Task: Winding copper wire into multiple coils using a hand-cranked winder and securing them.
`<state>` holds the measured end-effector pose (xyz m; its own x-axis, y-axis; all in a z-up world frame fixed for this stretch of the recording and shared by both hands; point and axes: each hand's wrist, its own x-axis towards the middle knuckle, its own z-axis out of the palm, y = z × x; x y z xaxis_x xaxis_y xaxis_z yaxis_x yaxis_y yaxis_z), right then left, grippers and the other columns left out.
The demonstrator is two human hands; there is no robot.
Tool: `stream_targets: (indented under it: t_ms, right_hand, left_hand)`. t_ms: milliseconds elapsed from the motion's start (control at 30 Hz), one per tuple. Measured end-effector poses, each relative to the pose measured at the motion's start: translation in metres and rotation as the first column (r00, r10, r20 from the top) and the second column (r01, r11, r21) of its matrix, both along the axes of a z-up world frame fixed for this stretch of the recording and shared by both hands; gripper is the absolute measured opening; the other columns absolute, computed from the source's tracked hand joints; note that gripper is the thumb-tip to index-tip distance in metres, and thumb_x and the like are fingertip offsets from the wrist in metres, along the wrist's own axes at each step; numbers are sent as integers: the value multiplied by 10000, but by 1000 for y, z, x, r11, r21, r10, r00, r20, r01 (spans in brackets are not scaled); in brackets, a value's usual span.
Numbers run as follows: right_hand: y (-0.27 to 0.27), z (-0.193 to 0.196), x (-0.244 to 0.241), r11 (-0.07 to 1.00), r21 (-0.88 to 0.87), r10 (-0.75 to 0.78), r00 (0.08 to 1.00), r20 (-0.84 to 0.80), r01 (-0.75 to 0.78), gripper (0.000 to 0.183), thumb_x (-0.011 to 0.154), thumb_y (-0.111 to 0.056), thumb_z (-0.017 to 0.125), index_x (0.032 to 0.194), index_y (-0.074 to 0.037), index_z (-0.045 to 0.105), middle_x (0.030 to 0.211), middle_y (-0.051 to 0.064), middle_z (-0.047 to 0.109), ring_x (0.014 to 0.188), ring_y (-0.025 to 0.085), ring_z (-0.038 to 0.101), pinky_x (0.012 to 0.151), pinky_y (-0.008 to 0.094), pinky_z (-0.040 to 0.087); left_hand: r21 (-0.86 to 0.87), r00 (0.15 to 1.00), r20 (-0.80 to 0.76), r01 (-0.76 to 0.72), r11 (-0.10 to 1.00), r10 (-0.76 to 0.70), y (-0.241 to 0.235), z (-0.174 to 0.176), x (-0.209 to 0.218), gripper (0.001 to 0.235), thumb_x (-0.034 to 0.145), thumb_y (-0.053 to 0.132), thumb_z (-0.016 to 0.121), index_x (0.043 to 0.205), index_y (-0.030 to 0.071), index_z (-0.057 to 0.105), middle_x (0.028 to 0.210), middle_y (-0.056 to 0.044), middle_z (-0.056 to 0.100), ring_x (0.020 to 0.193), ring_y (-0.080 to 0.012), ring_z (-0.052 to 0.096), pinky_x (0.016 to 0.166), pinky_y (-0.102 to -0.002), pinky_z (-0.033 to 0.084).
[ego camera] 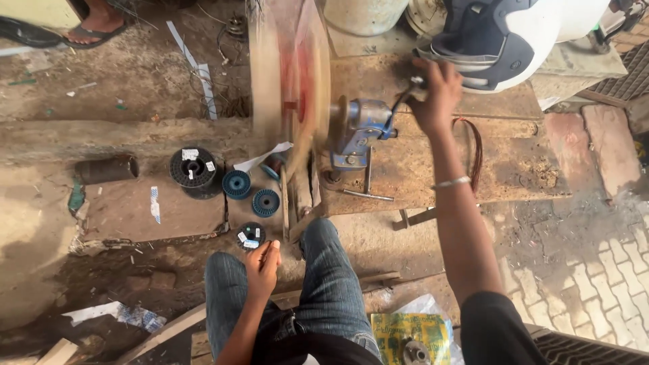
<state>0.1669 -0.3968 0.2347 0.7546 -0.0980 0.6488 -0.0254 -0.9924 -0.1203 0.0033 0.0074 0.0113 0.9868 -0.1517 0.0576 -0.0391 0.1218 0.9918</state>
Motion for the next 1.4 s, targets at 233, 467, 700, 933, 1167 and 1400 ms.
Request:
stream_targets:
  t_ms: [233,467,700,933,1167,1400]
  right_hand:
    - [-8,-92,33,972,-78,-234,890,-391,221,998,576,-150,936,1427,-162,416,1376,185,459,1309,449,388,1075,642,311]
    - [15,-148,-58,981,-5,-170,845,-508,194,730,685,-454,869,1306,-214,569,1353,180,520,1316,484,425,982,726,336]
    - [55,-73,-143,975,-185,-184,910,-372,121,312,702,-454,846,929,-254,773,993,39,719,1166,421,521,960,704,264]
    - [5,-18,-112,995,-92,-54,994,-93,46,242,866,-302,885,889,-135,712,890,8,660,968,198,550,878,429,393]
    - [-5,18,-24,998,-70,-13,997,-80,7,382,877,-333,878,1222,-235,746,956,-50,690,961,187,549,779,409,396]
    - [-5,-40,40,968,-158,-241,907,-344,197,860,689,-191,903,1434,-281,482,1276,112,599,1181,361,508,969,533,401]
  left_hand:
    - [57,999,34,-13,998,11,-1,-7,2,445,995,203,562,582,43,518,476,4,468,388,-57,336,394,-273,234]
    - [96,995,96,-45,994,36,4,3,-1,446,1011,243,571,616,36,558,485,3,483,408,-65,380,417,-283,257]
    - [41,986,153,-79,996,72,0,-6,5,476,1005,286,584,596,44,544,484,-4,498,401,-72,391,417,-274,270]
    - [60,986,156,-71,996,61,0,-27,2,445,996,269,570,603,60,581,483,5,512,381,-60,391,391,-265,253]
    - [62,998,47,-49,997,46,1,-10,2,457,1007,234,575,596,35,557,473,-4,464,391,-63,333,406,-264,228]
    - [115,997,56,-53,992,47,-3,2,3,406,981,177,577,602,31,585,476,-7,523,388,-56,407,392,-265,276]
